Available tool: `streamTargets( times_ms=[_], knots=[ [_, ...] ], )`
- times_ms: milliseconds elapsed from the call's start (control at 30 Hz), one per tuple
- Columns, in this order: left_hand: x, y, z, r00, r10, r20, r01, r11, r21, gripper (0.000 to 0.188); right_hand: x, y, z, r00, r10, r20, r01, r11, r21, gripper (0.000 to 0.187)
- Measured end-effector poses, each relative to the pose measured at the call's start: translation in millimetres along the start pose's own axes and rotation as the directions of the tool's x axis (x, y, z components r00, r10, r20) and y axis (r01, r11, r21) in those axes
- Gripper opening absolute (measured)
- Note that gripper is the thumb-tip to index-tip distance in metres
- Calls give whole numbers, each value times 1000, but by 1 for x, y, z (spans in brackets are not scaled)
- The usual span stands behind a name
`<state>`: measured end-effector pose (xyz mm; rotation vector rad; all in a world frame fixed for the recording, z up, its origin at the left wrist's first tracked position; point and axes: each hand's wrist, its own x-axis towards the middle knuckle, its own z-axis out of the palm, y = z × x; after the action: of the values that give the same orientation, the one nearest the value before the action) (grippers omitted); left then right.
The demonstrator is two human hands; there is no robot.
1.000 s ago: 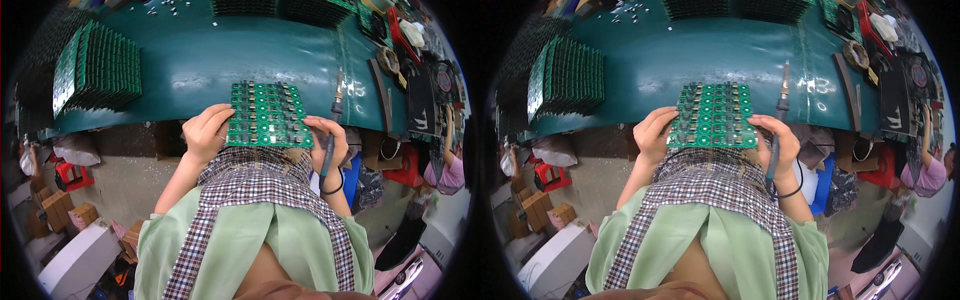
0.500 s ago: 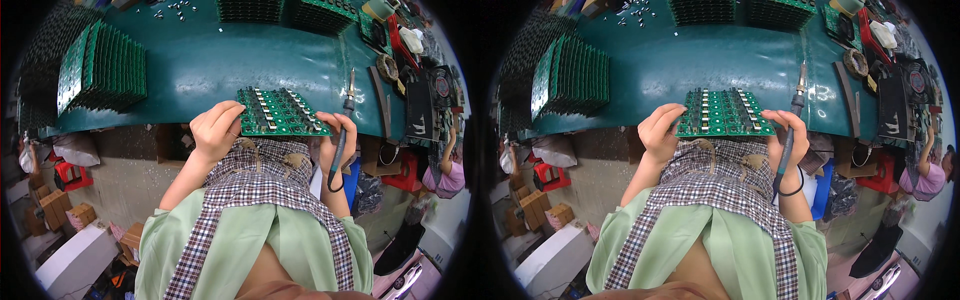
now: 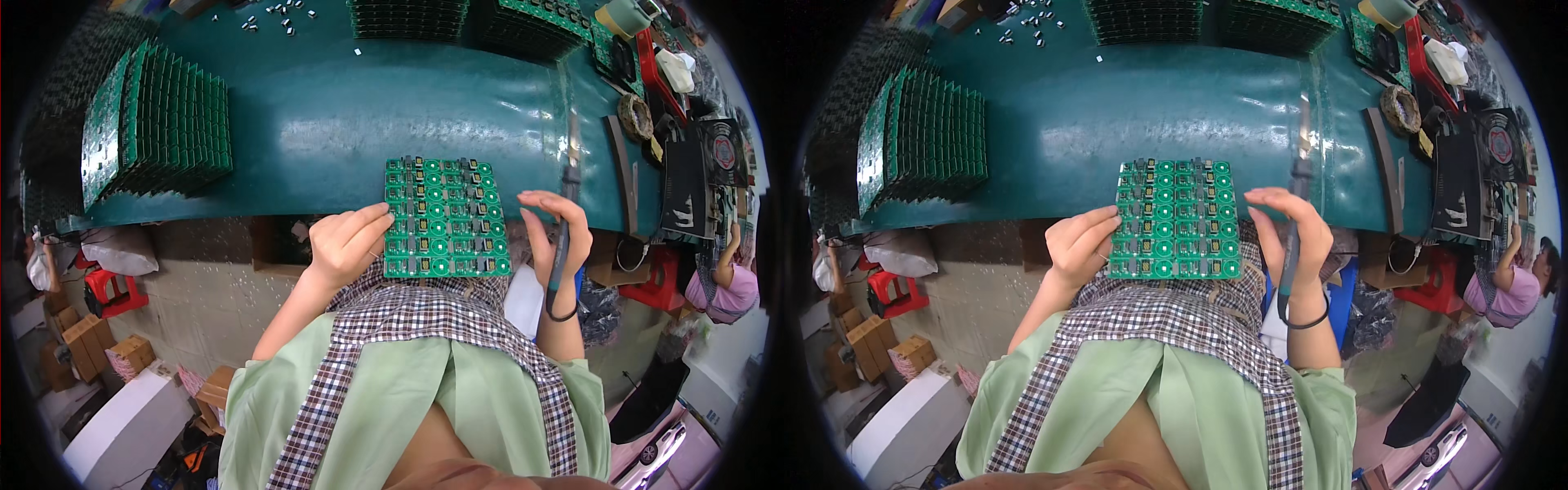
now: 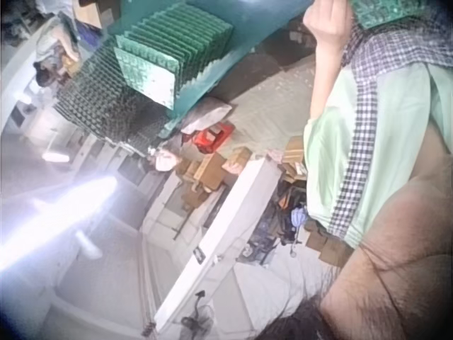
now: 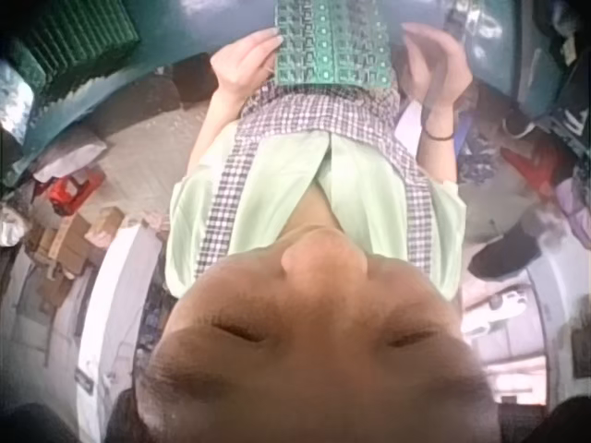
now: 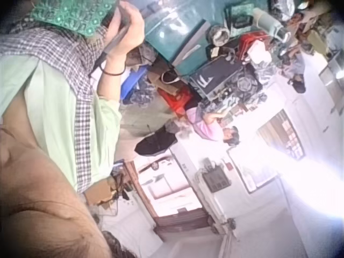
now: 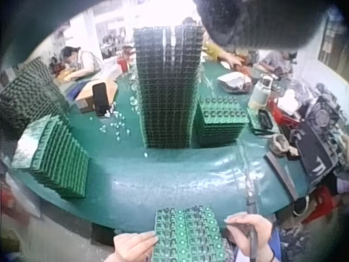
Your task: The person solders components onto a green printed circuit board at a workbench, using a soldering iron and solder wire.
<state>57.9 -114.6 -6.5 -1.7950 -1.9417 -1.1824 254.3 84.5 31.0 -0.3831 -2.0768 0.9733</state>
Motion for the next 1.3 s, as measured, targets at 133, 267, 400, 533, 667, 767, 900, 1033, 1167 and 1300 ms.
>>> streamTargets(
  times_ms=[133,267,400,533,667,767,900,1033,1167,1300],
  knots=[
    [-8,2,5,1000,-5,13,5,1000,5,22,40,-9,19,951,-22,308,54,994,-95,26],
    [-12,5,6,999,-29,15,29,1000,-5,23,51,-6,52,897,-3,442,54,993,-102,27],
    [-11,8,3,997,-67,40,68,997,-28,25,54,1,67,821,-6,571,118,980,-158,23],
    [-11,8,3,997,-72,39,73,997,-35,25,57,-1,72,812,6,584,101,983,-151,21],
    [-5,8,4,996,-90,6,91,994,-54,24,59,-3,72,812,56,581,50,985,-165,22],
    [-1,7,4,996,-94,-8,93,994,-57,24,63,0,68,818,94,567,-39,993,-108,23],
    [-1,8,4,994,-111,-10,110,993,-51,24,66,-6,25,907,139,397,-99,988,-121,22],
    [7,1,6,991,-121,-64,116,990,-75,23,24,8,2,972,96,214,-59,983,-175,23],
    [25,0,3,975,-195,-110,180,974,-139,24,-13,31,15,992,102,77,-109,990,92,28],
    [47,1,-4,930,-360,-71,346,926,-151,18,-1,17,29,974,195,-119,-184,978,99,30]
  ],
)
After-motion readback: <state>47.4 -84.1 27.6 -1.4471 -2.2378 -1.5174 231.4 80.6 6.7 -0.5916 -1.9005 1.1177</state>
